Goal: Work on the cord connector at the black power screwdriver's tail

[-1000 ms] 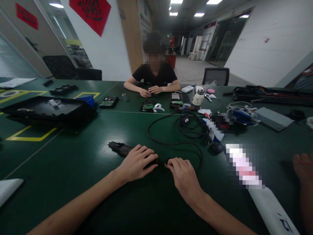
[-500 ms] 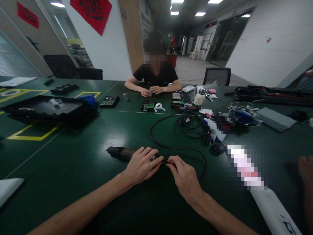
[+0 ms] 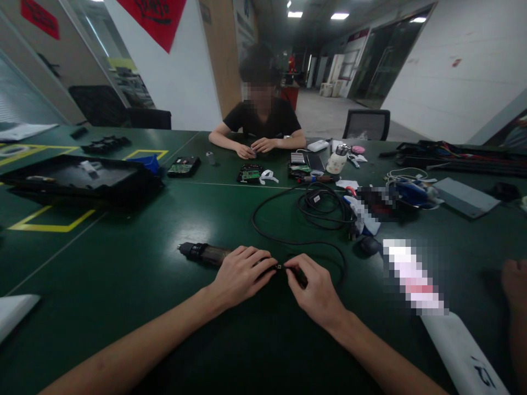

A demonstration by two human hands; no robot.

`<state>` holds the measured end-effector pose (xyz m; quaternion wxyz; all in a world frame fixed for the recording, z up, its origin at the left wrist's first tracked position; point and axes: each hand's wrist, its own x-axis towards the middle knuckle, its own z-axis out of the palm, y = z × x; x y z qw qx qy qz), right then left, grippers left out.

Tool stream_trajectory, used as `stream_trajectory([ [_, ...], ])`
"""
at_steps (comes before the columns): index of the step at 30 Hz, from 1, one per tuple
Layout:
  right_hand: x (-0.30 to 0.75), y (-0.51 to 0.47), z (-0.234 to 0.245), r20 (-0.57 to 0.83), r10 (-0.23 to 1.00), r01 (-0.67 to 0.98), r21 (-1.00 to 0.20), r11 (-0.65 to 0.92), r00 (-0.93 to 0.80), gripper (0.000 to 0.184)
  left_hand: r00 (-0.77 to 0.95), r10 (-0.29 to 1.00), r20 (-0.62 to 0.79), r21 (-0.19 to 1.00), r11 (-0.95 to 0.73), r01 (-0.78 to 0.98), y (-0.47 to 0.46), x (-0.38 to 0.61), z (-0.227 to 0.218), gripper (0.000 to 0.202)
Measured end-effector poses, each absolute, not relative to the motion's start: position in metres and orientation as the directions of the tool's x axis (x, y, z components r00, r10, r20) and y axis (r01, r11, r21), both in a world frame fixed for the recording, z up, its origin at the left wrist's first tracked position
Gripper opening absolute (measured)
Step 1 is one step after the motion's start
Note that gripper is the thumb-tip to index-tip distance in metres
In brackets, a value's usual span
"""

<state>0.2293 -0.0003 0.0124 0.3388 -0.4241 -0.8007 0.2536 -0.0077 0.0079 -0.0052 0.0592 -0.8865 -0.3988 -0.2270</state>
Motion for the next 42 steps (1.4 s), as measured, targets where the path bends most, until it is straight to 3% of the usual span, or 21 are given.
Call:
stream_trajectory([
  [10, 0.2287, 0.0002, 0.0119, 0.361, 0.806, 0.509, -0.635, 0.581, -0.470, 0.014, 0.610, 0.657, 0.444, 0.069, -0.703, 0.707, 0.0079, -0.0119, -0.0014, 0.024],
  [42, 0.2268, 0.0012, 0.0091, 0.349, 0.810, 0.508, -0.644, 0.572, -0.471, 0.013, 0.599, 0.649, 0.469, 0.104, -0.714, 0.692, 0.0042, -0.0062, -0.0018, 0.023],
])
